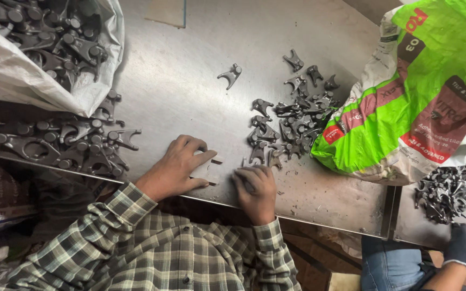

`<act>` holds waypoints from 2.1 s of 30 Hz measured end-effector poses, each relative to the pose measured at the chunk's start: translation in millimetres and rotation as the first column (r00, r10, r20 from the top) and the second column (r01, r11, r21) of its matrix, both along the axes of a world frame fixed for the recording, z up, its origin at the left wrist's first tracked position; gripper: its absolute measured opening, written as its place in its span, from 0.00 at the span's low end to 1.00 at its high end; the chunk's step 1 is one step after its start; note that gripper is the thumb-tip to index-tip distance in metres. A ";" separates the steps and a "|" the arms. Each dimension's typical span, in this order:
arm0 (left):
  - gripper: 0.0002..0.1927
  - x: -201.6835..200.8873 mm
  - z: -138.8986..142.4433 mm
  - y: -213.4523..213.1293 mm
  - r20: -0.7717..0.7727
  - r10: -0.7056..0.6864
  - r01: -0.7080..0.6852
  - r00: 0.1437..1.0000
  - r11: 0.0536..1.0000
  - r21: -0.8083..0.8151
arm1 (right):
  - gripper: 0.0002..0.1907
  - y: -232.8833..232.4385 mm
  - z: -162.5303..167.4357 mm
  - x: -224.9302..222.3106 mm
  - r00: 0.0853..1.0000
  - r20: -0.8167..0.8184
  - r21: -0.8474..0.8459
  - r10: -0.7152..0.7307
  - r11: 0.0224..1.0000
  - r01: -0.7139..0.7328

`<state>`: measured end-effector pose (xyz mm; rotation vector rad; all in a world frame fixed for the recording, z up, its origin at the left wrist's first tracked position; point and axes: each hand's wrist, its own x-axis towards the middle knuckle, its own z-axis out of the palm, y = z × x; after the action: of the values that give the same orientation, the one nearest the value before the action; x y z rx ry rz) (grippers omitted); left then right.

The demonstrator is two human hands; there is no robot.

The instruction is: The person repeatedly picks small metal parts from a pile on a metal table and rubs them against a fixed grinding block to smooth edges. The person handles the parts one at a time, turning them over as needed, and places the finished pieces back onto the table.

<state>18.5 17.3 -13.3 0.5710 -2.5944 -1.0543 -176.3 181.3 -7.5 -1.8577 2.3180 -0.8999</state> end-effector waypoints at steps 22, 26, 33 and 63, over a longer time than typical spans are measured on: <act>0.40 0.1 5.1 0.3 -0.038 0.017 -0.016 0.999 1.000 0.010 | 0.17 7.5 6.6 -6.2 0.912 0.346 0.094 -0.219 0.976 0.199; 0.40 -0.5 5.2 -0.4 -0.028 0.014 -0.014 1.000 1.000 0.014 | 0.18 6.1 12.2 9.7 0.931 0.290 0.155 -0.221 0.971 0.183; 0.41 -2.7 6.3 0.9 0.004 0.021 -0.021 1.000 1.000 0.011 | 0.17 0.2 8.8 19.7 0.965 0.215 0.120 -0.152 0.984 0.128; 0.38 -1.5 3.8 0.7 0.001 0.001 -0.001 1.000 1.000 0.024 | 0.17 -20.0 14.6 -46.4 0.993 0.060 0.065 -0.100 0.993 0.096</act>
<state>17.0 18.0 -9.5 0.5780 -2.5860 -1.0862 -222.7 161.3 7.2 -1.6812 2.3885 -0.8726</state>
